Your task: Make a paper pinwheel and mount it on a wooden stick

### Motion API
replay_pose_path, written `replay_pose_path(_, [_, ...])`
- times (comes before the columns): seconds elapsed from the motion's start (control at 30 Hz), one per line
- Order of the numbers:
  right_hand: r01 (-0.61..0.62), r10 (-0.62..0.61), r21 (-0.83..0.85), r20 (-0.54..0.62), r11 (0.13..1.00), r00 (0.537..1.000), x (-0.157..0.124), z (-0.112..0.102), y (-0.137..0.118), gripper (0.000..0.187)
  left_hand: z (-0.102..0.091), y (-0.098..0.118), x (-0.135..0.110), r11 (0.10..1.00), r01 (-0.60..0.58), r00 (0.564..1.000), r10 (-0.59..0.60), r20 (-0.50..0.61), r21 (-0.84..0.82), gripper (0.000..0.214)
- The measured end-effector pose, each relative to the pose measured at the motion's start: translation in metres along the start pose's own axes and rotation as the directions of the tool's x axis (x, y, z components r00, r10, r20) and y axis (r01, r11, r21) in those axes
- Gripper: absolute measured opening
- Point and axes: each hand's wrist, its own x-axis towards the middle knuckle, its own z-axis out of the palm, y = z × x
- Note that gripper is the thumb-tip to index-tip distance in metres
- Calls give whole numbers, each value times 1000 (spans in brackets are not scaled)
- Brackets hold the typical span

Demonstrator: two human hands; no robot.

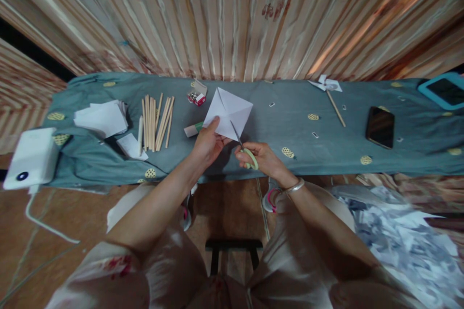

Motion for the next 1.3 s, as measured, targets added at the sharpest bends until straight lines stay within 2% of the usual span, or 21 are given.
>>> replay_pose_path(0.33, [-69,70,-5,85,998,994,-9,-9,-4,50,-6,15,4,996,-70,997,71,20,-45,9])
replay_pose_path(0.63, [-80,86,-77,80,994,993,-16,-29,-9,55,-13,18,6,994,-92,996,93,8,-50,9])
replay_pose_path(0.7, [-65,68,-72,39,995,997,-15,-32,-11,56,-14,16,6,995,-93,995,94,27,-31,7])
replay_pose_path(0.8, [3,-9,-72,-84,997,996,-13,-34,-13,57,-15,12,6,996,-88,994,87,58,9,10])
replay_pose_path(1.03, [105,-122,-70,-325,992,938,-5,-42,-15,56,-14,3,2,984,-35,995,18,99,177,6])
replay_pose_path(1.3, [161,-170,-56,-400,985,900,1,-42,-17,57,-15,-5,3,945,-72,988,24,154,319,12])
